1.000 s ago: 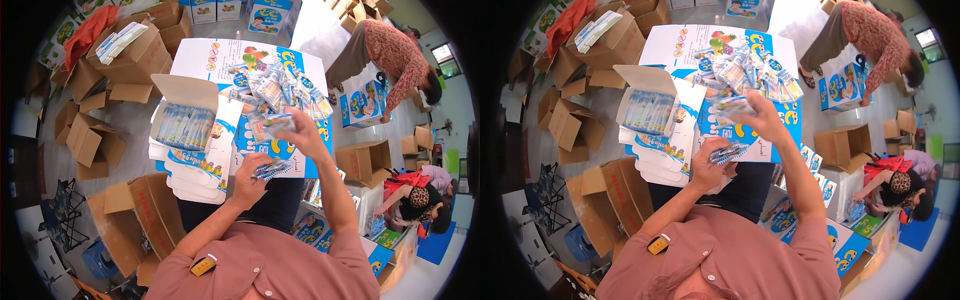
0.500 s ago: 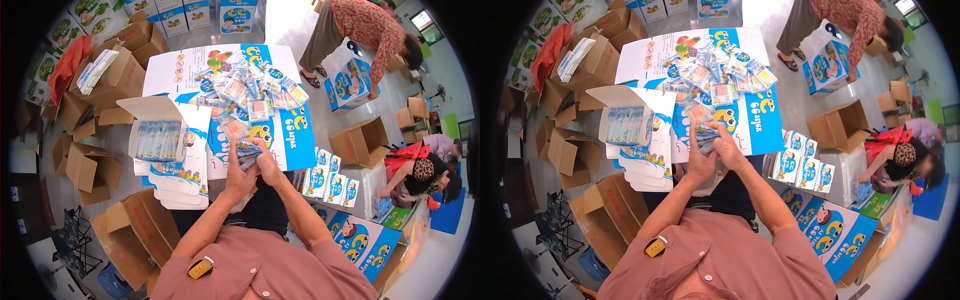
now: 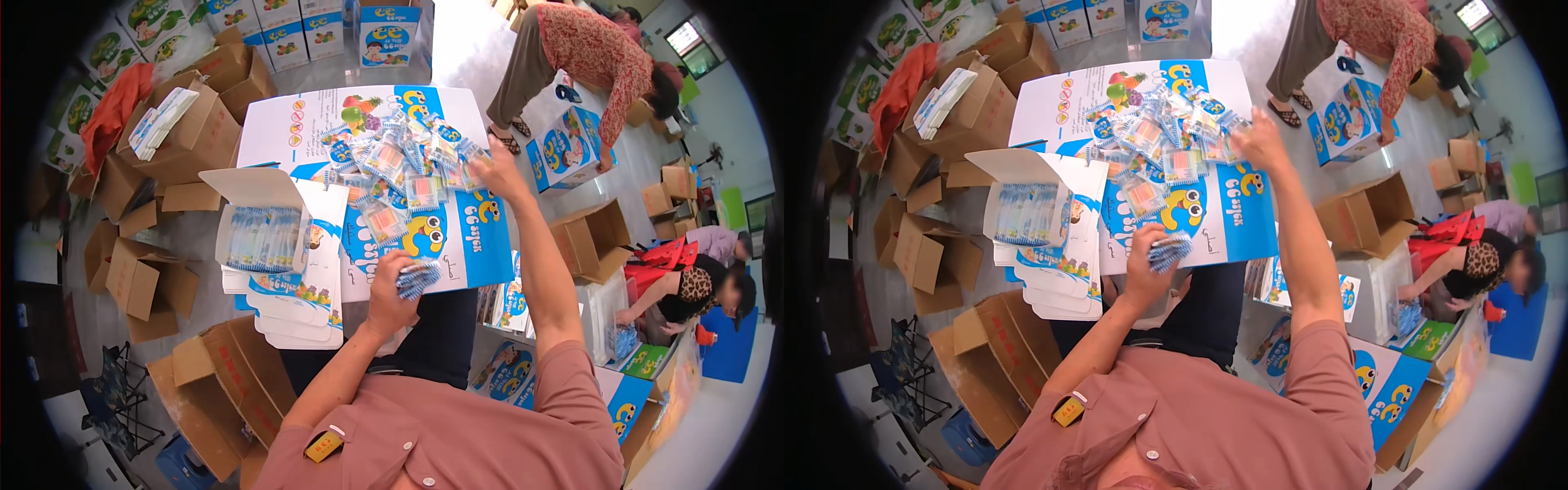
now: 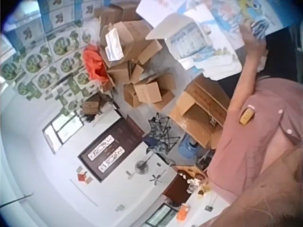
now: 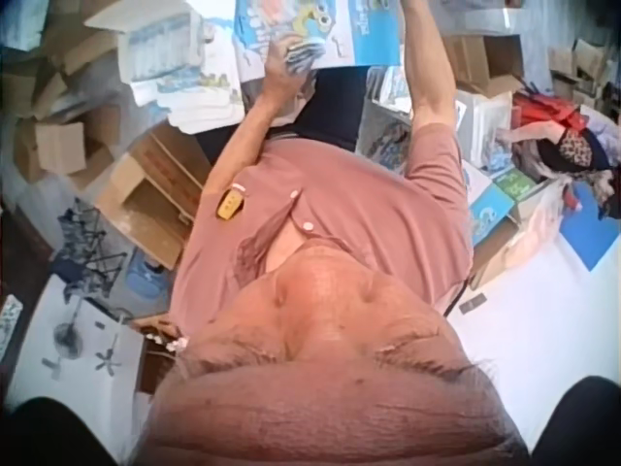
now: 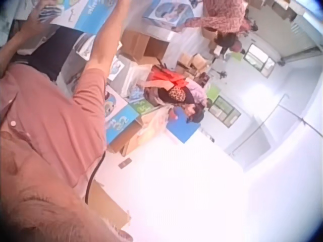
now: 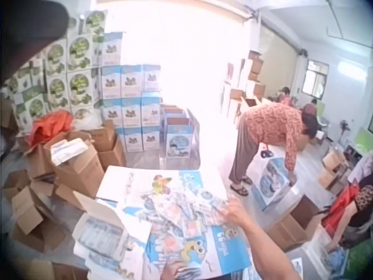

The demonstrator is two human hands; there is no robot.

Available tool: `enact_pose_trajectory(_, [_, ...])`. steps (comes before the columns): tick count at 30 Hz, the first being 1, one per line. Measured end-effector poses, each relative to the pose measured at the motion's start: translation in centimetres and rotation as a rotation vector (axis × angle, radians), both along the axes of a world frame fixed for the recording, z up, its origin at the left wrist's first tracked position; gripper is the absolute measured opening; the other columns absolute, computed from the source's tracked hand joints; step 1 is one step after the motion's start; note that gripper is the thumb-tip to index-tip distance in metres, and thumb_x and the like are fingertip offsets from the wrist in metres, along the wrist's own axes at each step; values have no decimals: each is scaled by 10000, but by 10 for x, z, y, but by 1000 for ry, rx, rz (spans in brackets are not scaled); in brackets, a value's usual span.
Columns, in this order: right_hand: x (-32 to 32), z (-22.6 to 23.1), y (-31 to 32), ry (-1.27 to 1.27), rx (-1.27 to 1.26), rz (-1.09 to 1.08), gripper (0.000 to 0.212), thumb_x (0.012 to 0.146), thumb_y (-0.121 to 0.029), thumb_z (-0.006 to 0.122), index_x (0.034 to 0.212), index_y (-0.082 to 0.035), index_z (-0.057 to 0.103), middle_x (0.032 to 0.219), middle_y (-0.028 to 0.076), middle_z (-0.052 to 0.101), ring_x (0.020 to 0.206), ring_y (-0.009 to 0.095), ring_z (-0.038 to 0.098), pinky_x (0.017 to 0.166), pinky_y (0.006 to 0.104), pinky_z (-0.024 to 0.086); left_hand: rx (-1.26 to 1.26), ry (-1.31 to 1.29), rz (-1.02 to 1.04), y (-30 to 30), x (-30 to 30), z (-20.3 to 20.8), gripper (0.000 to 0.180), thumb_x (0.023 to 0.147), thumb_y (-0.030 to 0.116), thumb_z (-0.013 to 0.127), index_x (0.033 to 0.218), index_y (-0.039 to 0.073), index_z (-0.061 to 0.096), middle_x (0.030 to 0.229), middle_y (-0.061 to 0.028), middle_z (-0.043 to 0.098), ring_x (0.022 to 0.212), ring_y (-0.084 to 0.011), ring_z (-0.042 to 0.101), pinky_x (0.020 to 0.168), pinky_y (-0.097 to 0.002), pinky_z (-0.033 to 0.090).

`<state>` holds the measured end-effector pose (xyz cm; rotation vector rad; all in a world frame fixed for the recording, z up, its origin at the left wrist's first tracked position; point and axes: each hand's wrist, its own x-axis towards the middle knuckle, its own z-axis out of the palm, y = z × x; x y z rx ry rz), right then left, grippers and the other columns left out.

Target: Assembling white cardboard boxes and filling them with blue-packaged products.

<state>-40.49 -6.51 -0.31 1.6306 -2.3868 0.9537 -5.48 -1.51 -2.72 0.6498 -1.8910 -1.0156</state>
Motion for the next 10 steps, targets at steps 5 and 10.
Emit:
enact_pose_trajectory(5, [29, -3, 4, -31, 268, -80, 532, 939, -282, 635, 1363, 29, 555, 1379, 269, 573, 1273, 406, 552, 1069, 464, 444, 42, -62, -88, 3, 5, 5, 660, 721, -80, 801, 1279, 30, 466, 1199, -182, 596, 1118, -359, 636, 955, -400, 516])
enact_pose_trajectory(10, [32, 10, 3, -50, 445, -177, 569, 893, -329, 716, 1389, -86, 582, 1331, 246, 622, 1238, 377, 598, 1082, 427, 443, 50, -105, -87, 0, 8, 5, 704, 726, -74, 801, 1326, 42, 451, 1210, -184, 596, 1133, -362, 635, 973, -404, 514])
